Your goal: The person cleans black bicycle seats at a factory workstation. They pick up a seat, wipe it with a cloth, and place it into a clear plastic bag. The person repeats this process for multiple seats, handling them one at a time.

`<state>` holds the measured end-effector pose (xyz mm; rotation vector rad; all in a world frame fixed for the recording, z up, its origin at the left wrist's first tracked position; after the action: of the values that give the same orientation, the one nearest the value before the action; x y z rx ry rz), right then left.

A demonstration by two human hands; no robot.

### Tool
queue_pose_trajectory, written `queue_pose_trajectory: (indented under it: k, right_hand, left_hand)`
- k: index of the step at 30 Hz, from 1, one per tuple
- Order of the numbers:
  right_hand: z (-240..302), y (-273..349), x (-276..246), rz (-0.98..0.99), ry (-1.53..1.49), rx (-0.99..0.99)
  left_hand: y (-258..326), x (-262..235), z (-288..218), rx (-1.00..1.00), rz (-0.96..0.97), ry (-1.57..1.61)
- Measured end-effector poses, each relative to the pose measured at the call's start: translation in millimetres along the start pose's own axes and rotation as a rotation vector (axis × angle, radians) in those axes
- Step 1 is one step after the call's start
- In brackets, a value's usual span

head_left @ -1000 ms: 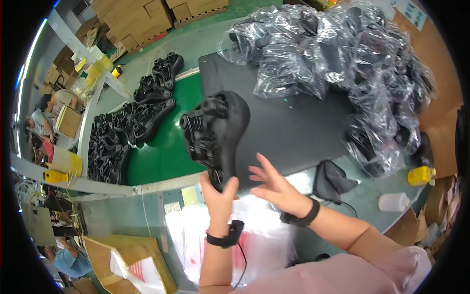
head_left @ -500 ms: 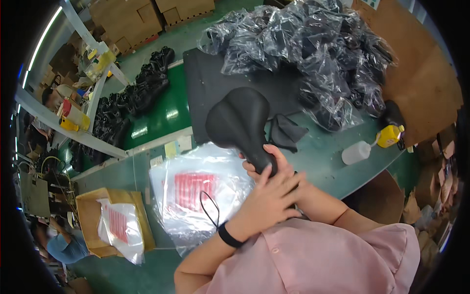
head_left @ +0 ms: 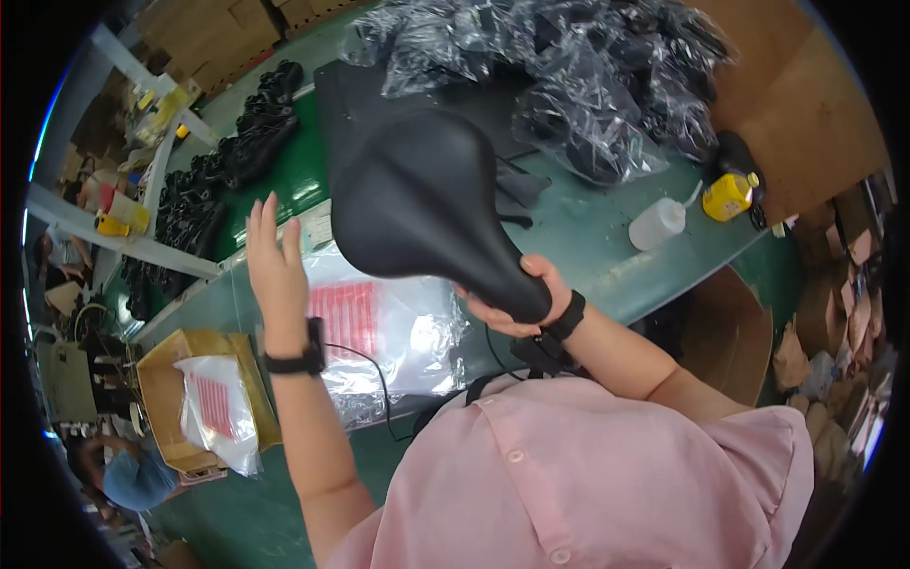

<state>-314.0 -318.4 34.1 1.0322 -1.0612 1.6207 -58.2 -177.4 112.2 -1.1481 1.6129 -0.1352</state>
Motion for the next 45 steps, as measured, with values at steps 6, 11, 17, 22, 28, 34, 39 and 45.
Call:
queue_pose_trajectory:
  k: [6,11,17,22,28,34,39,45]
  right_hand:
    - [-7,2,-29,-0.700,-0.013,-0.210]
    - [-7,8,-9,-0.090,0.012,0.055]
    - [14,22,-27,-0.621,0.558,0.009]
    - [49,52,-96,-1.195,1.666,-0.198]
    - [34,65,-126,-1.399,2.145,0.305]
    - [20,64,-154,-1.286,1.888,0.302]
    - [14,50,-173,-1.073,0.941,0.127]
    - [5,29,-160,-0.991,0.522,0.028]
  left_hand:
    - [90,18,-199,0.645,0.501,0.211]
    - [8,27,-122,0.291,0.095,0.026]
    - [67,62,27,-0.465,0.381,0.099]
    - [196,132,-2,-0.215,0.415,-0.017]
    - [233,173,-12,-0.236,0.579,-0.157]
    - [232,169,42,-0.584,0.565,0.392]
    - [231,151,60,-1.065,0.504,0.694]
    - [216,120,61,-1.190,0.266,0.908]
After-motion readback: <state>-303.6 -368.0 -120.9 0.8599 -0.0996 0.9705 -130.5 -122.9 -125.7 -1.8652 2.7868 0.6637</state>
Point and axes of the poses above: each hand's wrist, its own y-axis away from the middle knuckle, its own x-axis out of the palm, z = x × y, the point moved 4 cm from there along -y, towards the middle knuckle, and after that the axes turned 6 degrees about -z, right-handed, at the moved point
